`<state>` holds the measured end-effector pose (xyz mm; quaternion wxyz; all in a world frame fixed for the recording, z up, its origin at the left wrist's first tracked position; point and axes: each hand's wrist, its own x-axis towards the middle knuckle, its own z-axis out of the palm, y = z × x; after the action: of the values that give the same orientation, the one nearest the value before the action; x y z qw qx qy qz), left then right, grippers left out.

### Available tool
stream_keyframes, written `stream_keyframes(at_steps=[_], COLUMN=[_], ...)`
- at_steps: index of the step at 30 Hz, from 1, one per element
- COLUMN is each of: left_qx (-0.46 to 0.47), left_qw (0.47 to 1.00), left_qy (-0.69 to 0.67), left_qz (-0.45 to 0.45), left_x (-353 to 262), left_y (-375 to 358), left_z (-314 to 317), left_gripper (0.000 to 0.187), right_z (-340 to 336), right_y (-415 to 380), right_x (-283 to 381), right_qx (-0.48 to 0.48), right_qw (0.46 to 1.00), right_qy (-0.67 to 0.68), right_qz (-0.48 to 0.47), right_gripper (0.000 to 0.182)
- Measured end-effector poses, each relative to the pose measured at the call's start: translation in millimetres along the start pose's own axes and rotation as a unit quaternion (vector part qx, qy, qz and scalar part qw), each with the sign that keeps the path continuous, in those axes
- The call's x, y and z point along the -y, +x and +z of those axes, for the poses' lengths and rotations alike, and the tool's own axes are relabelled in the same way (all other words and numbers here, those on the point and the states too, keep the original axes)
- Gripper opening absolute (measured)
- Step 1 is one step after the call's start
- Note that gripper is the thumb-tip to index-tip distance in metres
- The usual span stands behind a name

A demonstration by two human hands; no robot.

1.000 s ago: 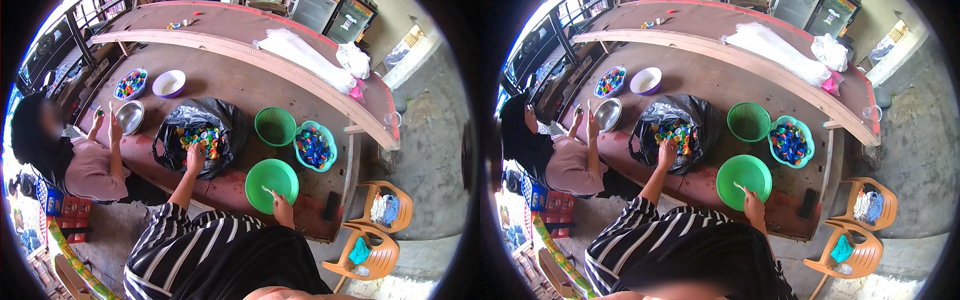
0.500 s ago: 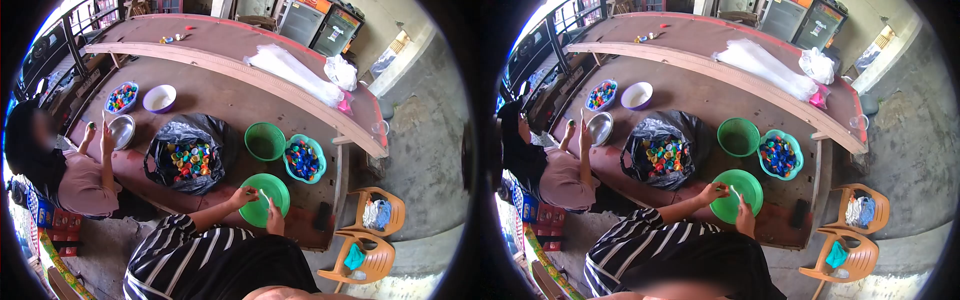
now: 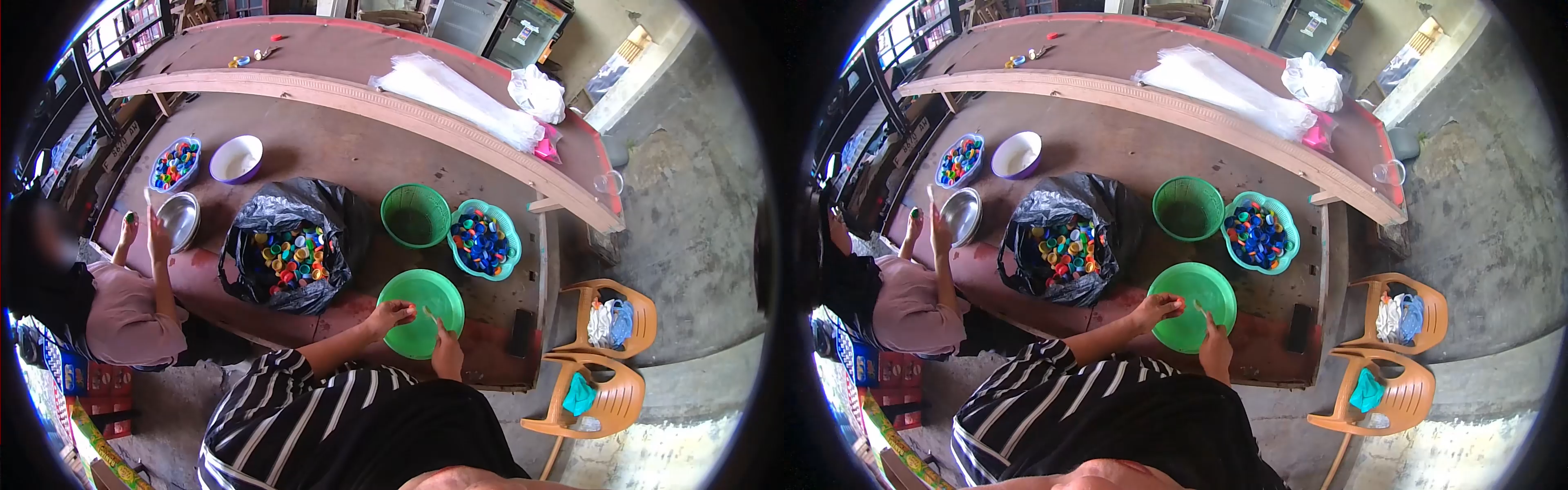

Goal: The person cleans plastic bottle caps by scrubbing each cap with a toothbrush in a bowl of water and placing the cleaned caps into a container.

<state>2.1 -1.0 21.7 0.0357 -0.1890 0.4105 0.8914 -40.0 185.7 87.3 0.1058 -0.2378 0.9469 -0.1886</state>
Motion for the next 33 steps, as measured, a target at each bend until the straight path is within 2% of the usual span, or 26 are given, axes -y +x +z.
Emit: stream_keyframes(at_steps=[1, 4, 7, 10, 13, 16, 19, 22, 24, 28, 30, 31, 33], left_qx=[-0.008, -0.030, -0.052, -0.059, -0.044, -0.042, -0.038, -0.030, -0.024, -0.030, -0.041, -0.052, -0.064], left_qw=[1.000, 0.999, 0.998, 0.998, 0.999, 0.999, 0.999, 1.000, 0.999, 0.994, 0.988, 0.976, 0.938], left_qy=[0.001, 0.013, 0.018, -0.010, -0.021, -0.033, -0.028, -0.006, 0.009, 0.075, 0.132, 0.198, 0.329], left_qz=[0.001, 0.002, 0.006, 0.015, 0.004, 0.002, 0.013, 0.007, 0.021, 0.073, 0.072, 0.081, 0.093], left_x=[3.6, 6.3, 7.5, 11.0, 7.2, 12.6, 11.5, 6.7, 7.4, 16.8, 22.3, 18.7, 12.6], left_y=[-0.1, 1.8, 4.9, 8.6, 7.4, 10.7, 12.2, 11.5, 12.1, 20.5, 24.2, 22.8, 21.7], left_z=[-2.4, -6.6, -11.6, -16.6, -14.5, -11.5, -10.2, -6.2, -7.4, -14.3, -18.7, -16.9, -18.0], left_gripper=[0.027, 0.025, 0.025, 0.026, 0.026, 0.025, 0.026, 0.028, 0.029, 0.031, 0.032, 0.032, 0.032], right_z=[1.0, 21.5, 18.7, -6.7, 13.4, 10.1, 8.7, 10.3, 11.3, 14.3, 4.4, -3.4, -7.5], right_y=[1.4, 15.7, 17.7, 1.3, -6.7, -6.3, -12.7, 5.3, 21.1, 25.0, 15.0, 11.0, 4.4], right_x=[-0.6, -13.8, -1.5, 28.3, 17.0, 11.5, 22.7, 2.5, -5.3, -11.4, 3.0, 13.0, 21.2], right_qx=[0.003, 0.027, 0.033, 0.002, -0.022, -0.014, -0.010, 0.017, 0.032, 0.072, 0.006, -0.027, -0.010], right_qw=[1.000, 0.990, 0.997, 0.998, 0.989, 0.997, 0.996, 0.998, 0.996, 0.991, 0.997, 0.997, 0.995], right_qy=[-0.025, -0.123, -0.063, 0.052, 0.101, 0.069, 0.070, -0.051, -0.085, -0.114, -0.053, -0.023, 0.023], right_qz=[0.004, -0.061, -0.015, -0.046, -0.101, -0.038, -0.063, -0.040, -0.022, -0.026, -0.056, -0.069, -0.097], right_gripper=[0.047, 0.046, 0.046, 0.047, 0.048, 0.050, 0.052, 0.057, 0.050, 0.047, 0.047, 0.048, 0.048])
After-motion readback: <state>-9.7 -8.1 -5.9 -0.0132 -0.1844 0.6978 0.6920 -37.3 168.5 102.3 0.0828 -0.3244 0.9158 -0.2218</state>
